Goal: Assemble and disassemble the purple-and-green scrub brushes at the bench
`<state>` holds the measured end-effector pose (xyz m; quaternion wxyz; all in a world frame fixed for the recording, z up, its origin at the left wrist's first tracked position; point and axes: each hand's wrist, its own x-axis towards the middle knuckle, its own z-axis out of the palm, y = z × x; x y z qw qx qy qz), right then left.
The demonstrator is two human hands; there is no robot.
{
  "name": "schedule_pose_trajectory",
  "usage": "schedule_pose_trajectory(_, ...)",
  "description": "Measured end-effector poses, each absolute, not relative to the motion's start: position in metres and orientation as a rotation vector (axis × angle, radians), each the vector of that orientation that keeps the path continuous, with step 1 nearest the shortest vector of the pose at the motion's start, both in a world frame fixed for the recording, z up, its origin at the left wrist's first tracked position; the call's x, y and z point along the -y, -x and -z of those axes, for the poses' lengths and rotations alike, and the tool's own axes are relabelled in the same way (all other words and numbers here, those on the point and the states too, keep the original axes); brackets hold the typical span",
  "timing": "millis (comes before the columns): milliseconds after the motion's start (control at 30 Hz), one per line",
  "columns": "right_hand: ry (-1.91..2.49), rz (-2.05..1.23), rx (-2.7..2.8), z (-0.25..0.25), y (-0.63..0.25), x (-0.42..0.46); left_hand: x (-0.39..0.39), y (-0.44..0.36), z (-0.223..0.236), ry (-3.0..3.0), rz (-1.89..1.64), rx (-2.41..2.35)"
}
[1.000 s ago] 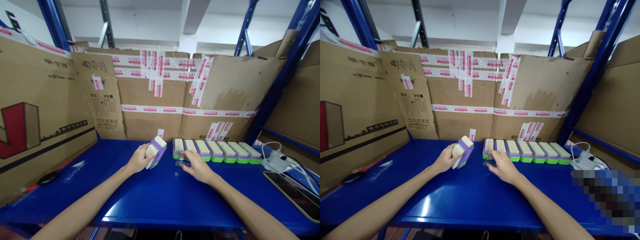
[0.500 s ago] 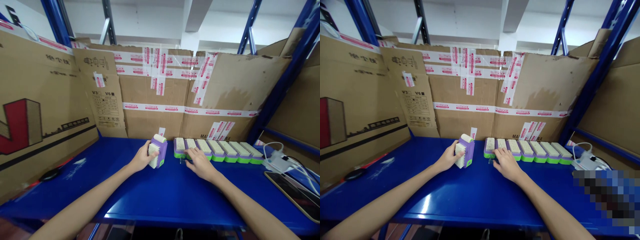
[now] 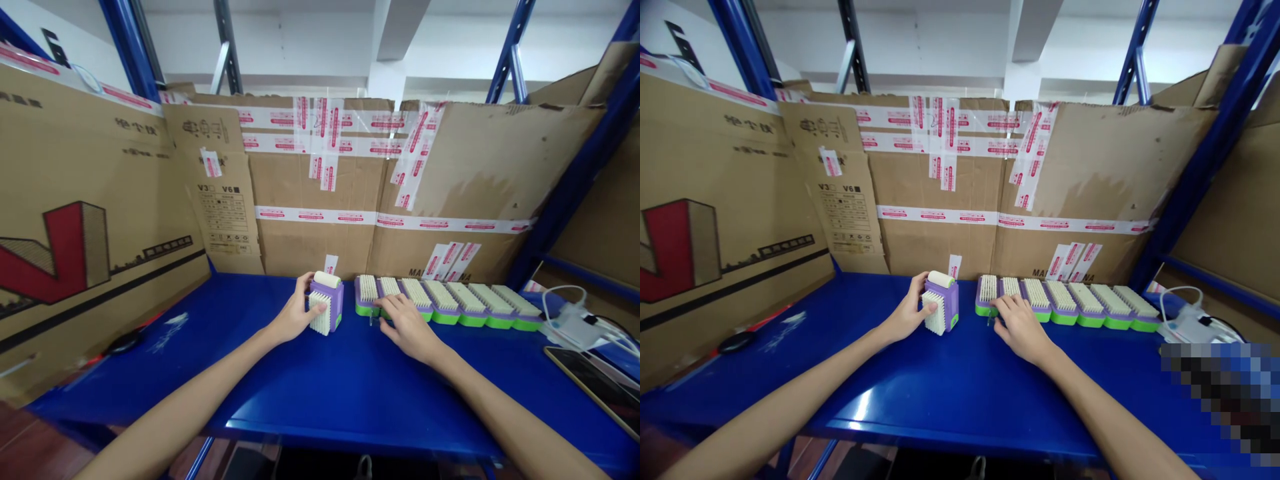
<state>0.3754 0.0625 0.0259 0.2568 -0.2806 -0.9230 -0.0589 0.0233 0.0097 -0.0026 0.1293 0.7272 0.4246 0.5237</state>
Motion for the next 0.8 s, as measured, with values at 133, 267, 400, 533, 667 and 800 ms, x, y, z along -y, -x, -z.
schedule_pose_trajectory(133, 0.72, 0.132, 2.466, -0.029, -0.373, -0.057, -0.01, -0.023, 0.002, -2.105, -1.518, -1.208)
schedule_pose_trajectory(267, 0.648, 0.117, 2.425, -0.03, -0.37, -0.053, -0.007, -0.022, 0.0, -2.158, -1.517, -1.248)
schedule_pose_trajectory(400, 0.612, 0.12, 2.38, -0.027, -0.369, -0.053, -0.001, -0.023, -0.01, -2.4, -1.493, -1.242)
schedule_pose_trajectory(533, 0.614, 0.128, 2.364, -0.024, -0.369, -0.055, 0.004, -0.027, -0.019, -2.556, -1.505, -1.263)
schedule_pose_trajectory(667, 0.604, 0.122, 2.364, -0.024, -0.369, -0.056, 0.006, -0.031, -0.02, -2.601, -1.636, -1.248)
schedule_pose_trajectory(800, 0.595, 0.115, 2.362, -0.024, -0.368, -0.056, 0.008, -0.033, -0.021, -2.625, -1.722, -1.279)
